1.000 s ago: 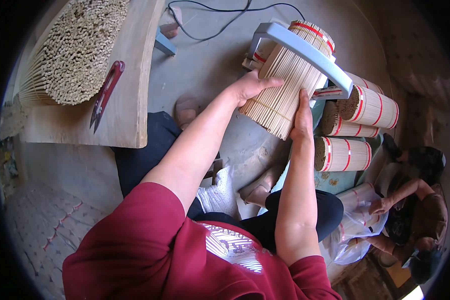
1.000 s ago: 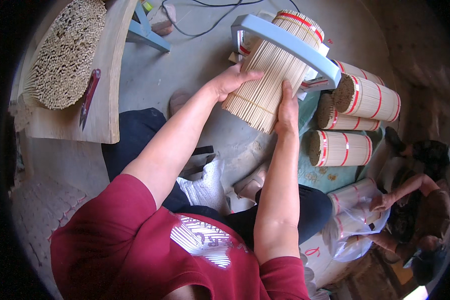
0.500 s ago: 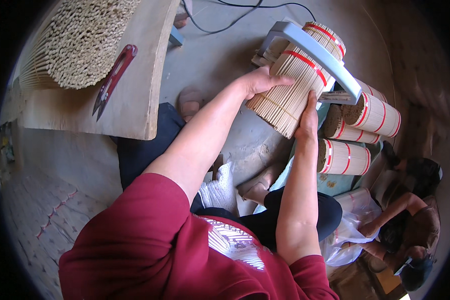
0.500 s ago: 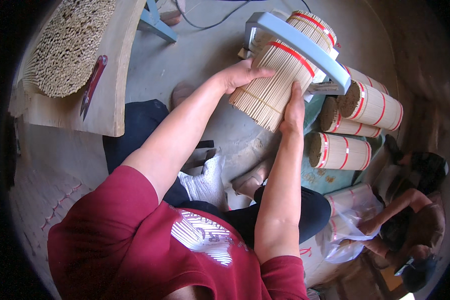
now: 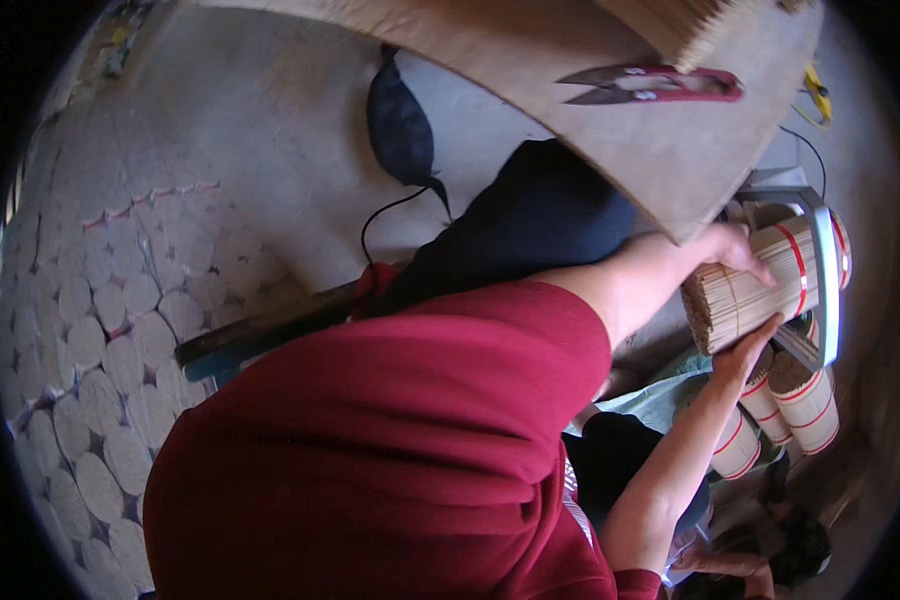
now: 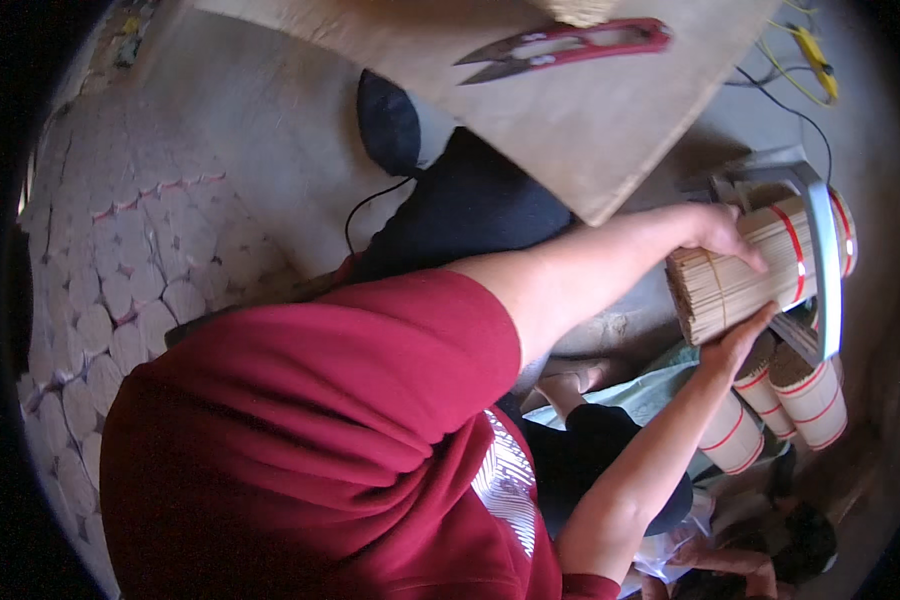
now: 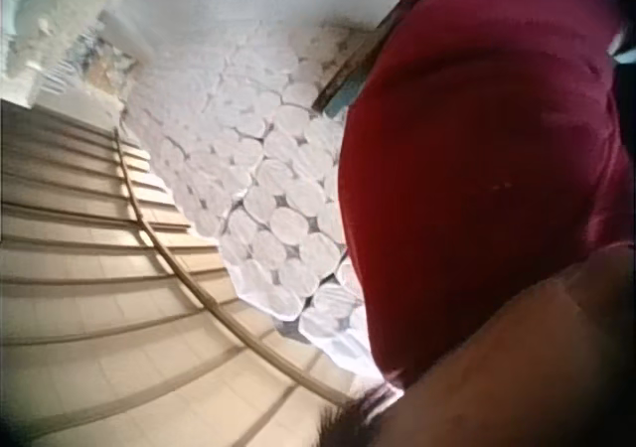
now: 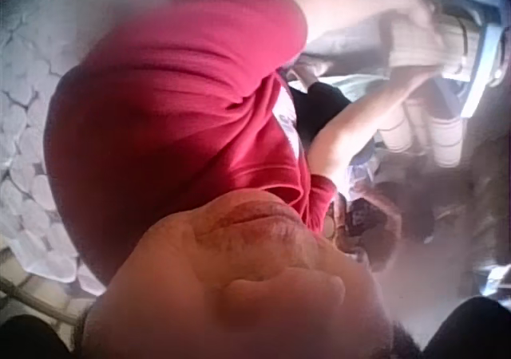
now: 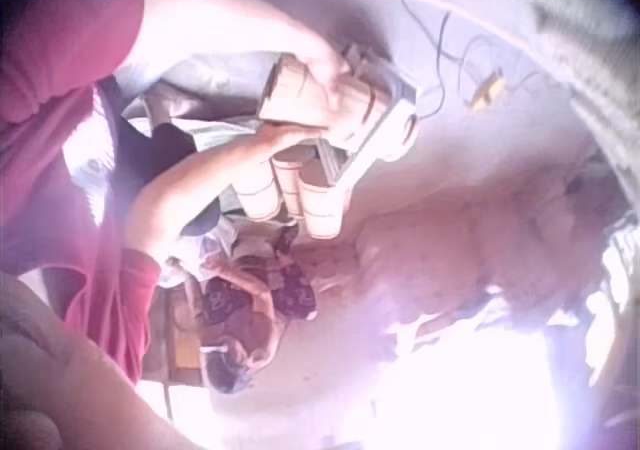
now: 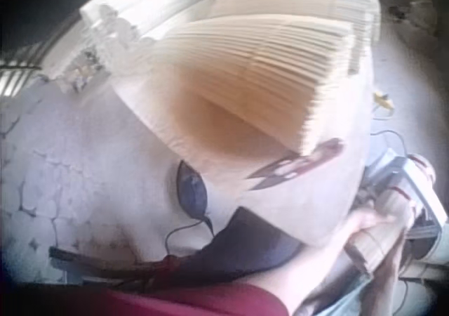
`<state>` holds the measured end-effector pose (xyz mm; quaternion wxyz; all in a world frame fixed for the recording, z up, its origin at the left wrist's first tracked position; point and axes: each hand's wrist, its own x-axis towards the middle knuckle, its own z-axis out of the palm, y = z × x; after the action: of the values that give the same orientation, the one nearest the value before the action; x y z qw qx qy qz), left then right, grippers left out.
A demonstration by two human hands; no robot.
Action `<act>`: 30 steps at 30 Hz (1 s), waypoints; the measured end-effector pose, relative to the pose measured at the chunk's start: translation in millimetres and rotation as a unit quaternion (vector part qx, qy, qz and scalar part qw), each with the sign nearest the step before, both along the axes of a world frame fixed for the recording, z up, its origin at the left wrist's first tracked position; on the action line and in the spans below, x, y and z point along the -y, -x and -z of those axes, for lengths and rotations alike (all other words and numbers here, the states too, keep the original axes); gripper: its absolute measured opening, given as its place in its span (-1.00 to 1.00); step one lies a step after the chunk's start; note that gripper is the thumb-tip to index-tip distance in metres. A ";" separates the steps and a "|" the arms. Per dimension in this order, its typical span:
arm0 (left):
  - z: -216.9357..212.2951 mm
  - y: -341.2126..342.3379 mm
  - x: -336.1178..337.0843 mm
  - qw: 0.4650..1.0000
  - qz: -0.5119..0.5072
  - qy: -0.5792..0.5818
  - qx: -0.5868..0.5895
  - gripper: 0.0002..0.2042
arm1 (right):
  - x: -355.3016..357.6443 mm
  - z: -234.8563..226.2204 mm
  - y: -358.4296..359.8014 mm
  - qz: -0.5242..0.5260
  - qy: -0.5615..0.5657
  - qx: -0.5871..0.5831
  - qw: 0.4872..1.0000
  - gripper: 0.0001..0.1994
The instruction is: Aligning, weighing, and banding bundles of bamboo sticks.
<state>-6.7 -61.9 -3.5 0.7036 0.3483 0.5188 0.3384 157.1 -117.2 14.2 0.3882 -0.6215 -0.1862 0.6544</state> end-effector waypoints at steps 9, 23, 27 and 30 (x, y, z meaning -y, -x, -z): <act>1.8 40.0 36.2 0.993 0.109 0.030 -0.028 0.29 | 54.3 -6.8 26.2 -0.008 0.019 -0.024 0.999 -0.19; 44.2 17.9 -24.4 0.993 0.070 -0.062 0.065 0.09 | -26.7 54.9 -4.0 -0.036 -0.062 0.095 0.993 -0.10; 44.0 13.0 -33.2 0.995 0.049 -0.052 0.065 0.07 | -36.9 67.2 -14.9 -0.026 -0.084 0.027 0.996 -0.06; 42.8 12.1 -33.6 0.993 0.039 -0.055 0.101 0.02 | -38.4 71.3 -18.1 -0.004 -0.060 0.015 0.998 -0.21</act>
<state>-18.8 -28.3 -46.2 0.7453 0.3701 0.4114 0.3719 175.2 -78.8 -57.1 0.4196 -0.6061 -0.2330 0.6342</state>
